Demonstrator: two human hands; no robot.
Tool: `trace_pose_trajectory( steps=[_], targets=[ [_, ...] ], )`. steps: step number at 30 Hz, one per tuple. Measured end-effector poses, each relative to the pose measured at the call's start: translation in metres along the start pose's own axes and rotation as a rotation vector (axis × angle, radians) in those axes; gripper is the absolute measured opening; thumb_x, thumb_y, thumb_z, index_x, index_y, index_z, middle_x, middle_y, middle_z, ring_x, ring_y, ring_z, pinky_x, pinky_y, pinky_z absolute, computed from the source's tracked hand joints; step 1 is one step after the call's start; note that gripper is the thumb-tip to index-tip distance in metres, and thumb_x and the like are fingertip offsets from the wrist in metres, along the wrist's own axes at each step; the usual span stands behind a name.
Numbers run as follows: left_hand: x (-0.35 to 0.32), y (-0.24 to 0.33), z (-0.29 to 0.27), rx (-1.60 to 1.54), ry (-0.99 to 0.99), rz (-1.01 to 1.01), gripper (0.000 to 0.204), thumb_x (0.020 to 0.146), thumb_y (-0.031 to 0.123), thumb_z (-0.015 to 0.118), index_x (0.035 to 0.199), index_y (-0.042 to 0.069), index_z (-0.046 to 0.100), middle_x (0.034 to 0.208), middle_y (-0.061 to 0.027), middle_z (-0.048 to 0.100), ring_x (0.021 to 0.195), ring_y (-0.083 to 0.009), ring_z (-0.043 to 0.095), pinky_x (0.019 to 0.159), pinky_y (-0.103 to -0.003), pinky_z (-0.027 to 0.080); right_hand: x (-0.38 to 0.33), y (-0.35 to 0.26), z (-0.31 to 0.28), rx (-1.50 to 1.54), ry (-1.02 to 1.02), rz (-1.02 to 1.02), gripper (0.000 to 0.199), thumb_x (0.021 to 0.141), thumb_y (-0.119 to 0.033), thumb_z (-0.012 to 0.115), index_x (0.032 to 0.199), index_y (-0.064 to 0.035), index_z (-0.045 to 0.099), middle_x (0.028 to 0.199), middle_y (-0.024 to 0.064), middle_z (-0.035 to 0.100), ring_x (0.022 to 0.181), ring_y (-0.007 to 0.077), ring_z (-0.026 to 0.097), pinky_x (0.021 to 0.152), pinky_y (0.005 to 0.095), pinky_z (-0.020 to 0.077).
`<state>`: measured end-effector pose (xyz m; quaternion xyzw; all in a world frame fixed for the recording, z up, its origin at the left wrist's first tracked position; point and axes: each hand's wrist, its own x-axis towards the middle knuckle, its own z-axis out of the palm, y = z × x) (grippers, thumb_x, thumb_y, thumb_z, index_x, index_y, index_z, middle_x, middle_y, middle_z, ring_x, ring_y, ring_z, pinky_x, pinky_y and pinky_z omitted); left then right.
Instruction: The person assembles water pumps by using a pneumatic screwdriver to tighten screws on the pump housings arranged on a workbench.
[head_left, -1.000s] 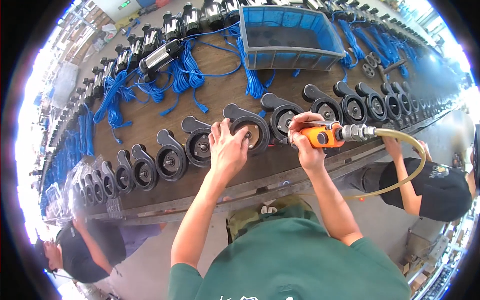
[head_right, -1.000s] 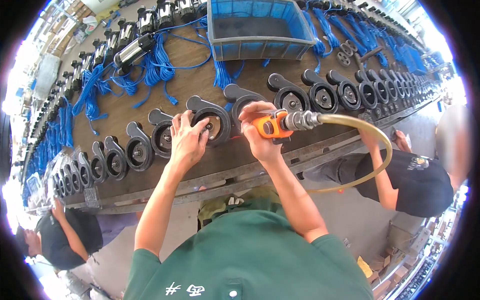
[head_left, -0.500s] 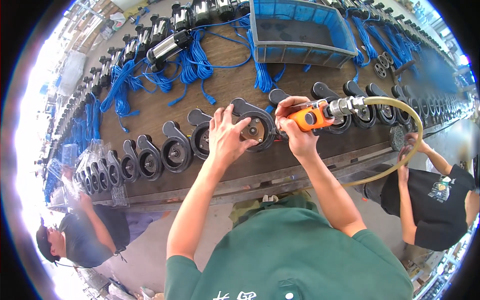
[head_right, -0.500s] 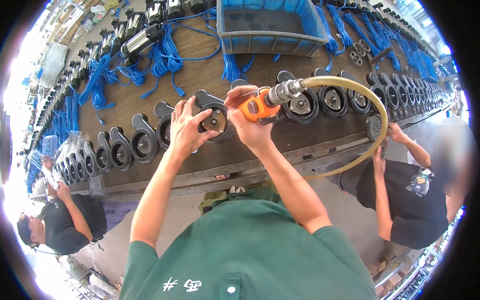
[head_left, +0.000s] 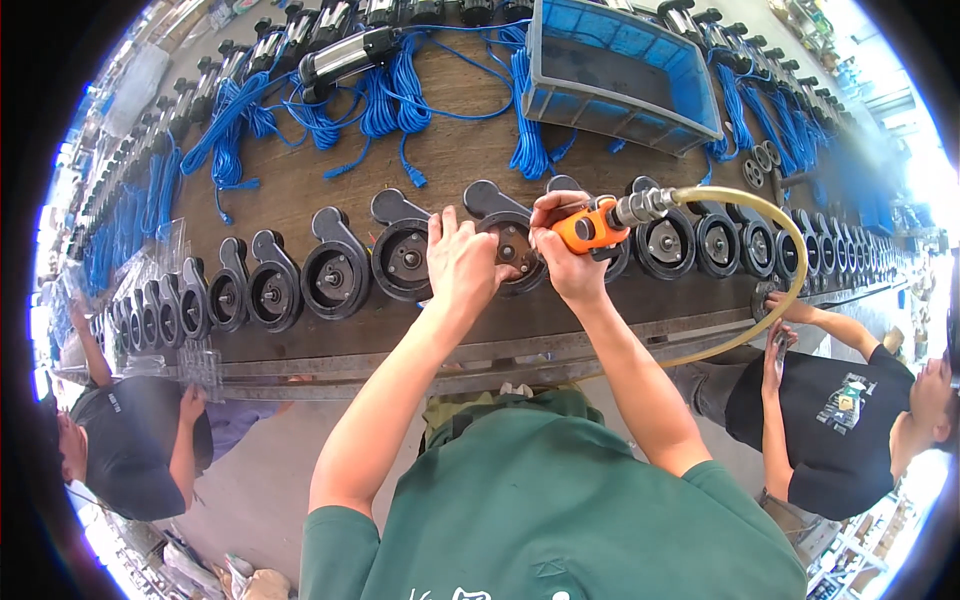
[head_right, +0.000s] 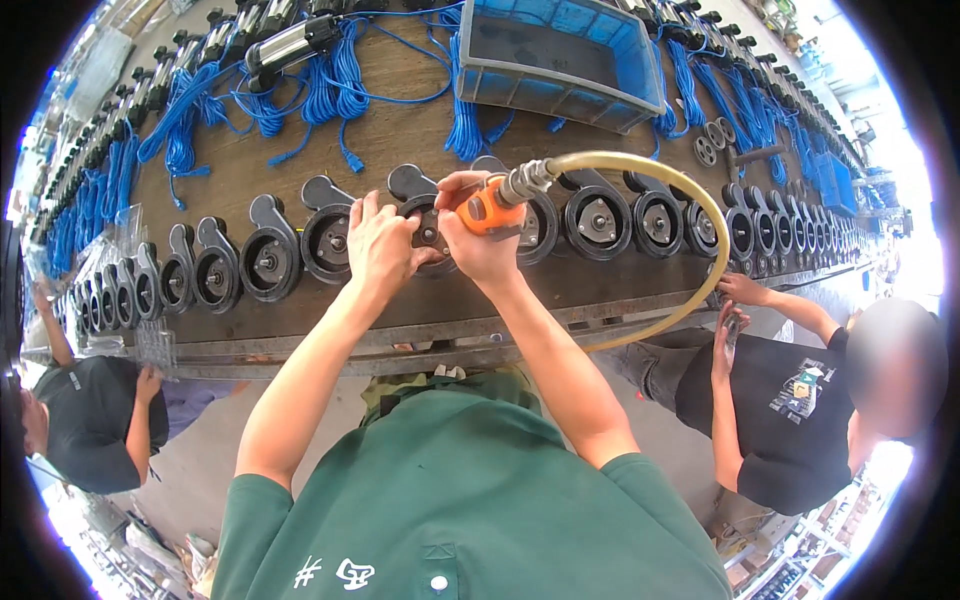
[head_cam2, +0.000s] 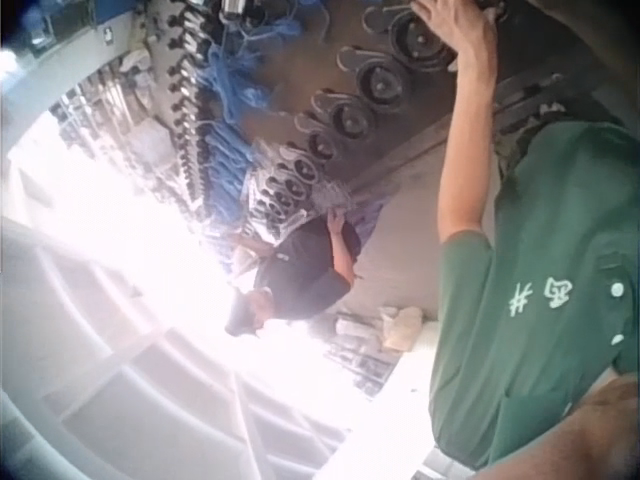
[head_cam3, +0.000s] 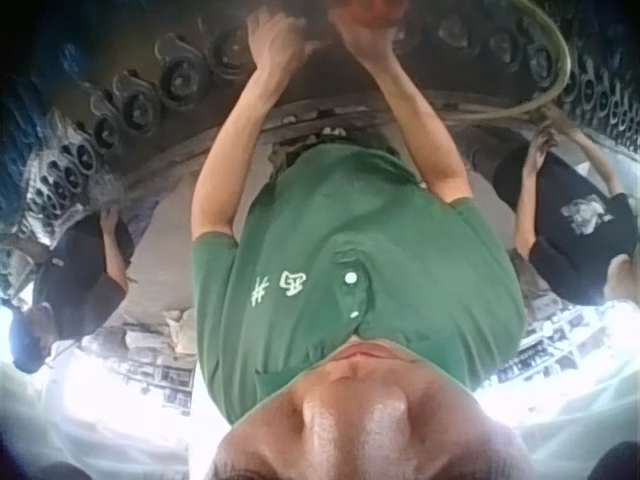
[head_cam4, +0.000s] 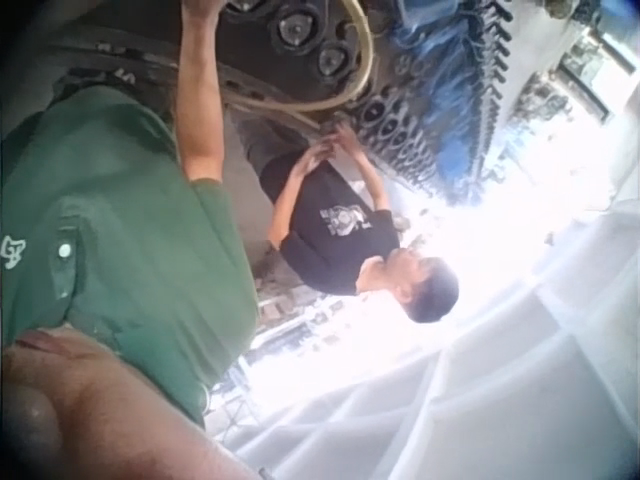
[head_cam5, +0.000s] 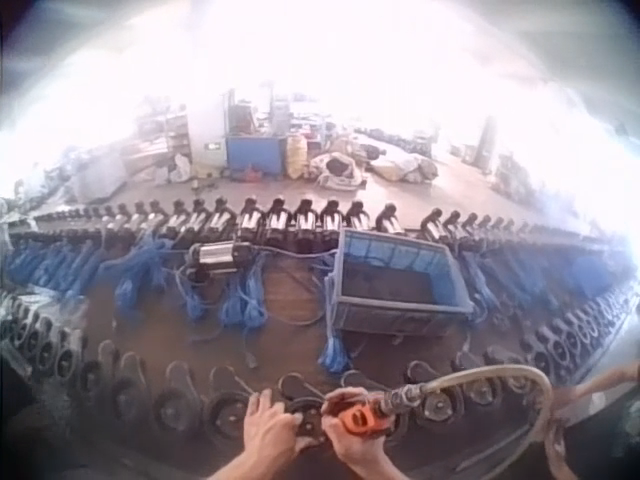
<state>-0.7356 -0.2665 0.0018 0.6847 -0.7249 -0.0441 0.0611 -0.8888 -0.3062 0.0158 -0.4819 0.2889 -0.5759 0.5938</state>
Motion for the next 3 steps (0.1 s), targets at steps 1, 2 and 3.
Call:
trace_pose_trajectory(
  steps=[1, 2, 3],
  targets=[
    [0.0011, 0.0018, -0.0013, 0.022, -0.004, 0.006, 0.057, 0.066, 0.054, 0.082, 0.107, 0.014, 0.078, 0.1, -0.0121, 0.069, 0.125, -0.0357, 0.052, 0.111, -0.05, 0.034, 0.0007, 0.0016, -0.0009, -0.016, -0.008, -0.026, 0.028, 0.08, 0.011, 0.063, 0.106, 0.0009, 0.062, 0.092, 0.0074, 0.067, 0.083, 0.0119, 0.065, 0.073, 0.0245, 0.0539],
    [0.002, 0.0019, -0.0026, 0.026, -0.013, 0.001, 0.056, 0.067, 0.056, 0.081, 0.105, 0.015, 0.078, 0.101, -0.0118, 0.069, 0.125, -0.0353, 0.051, 0.112, -0.05, 0.034, 0.0029, 0.0038, -0.002, -0.031, -0.017, -0.052, 0.028, 0.08, 0.011, 0.063, 0.107, 0.001, 0.063, 0.092, 0.0075, 0.067, 0.083, 0.0126, 0.065, 0.072, 0.0248, 0.0542],
    [0.0029, 0.0024, -0.0029, 0.035, -0.052, -0.017, 0.058, 0.067, 0.056, 0.082, 0.106, 0.014, 0.078, 0.103, -0.0126, 0.069, 0.127, -0.0357, 0.05, 0.112, -0.052, 0.033, 0.0048, 0.0068, -0.0029, -0.047, -0.024, -0.074, 0.028, 0.081, 0.011, 0.062, 0.107, 0.0011, 0.063, 0.092, 0.0077, 0.067, 0.083, 0.0134, 0.065, 0.072, 0.0251, 0.0545]
  ],
)
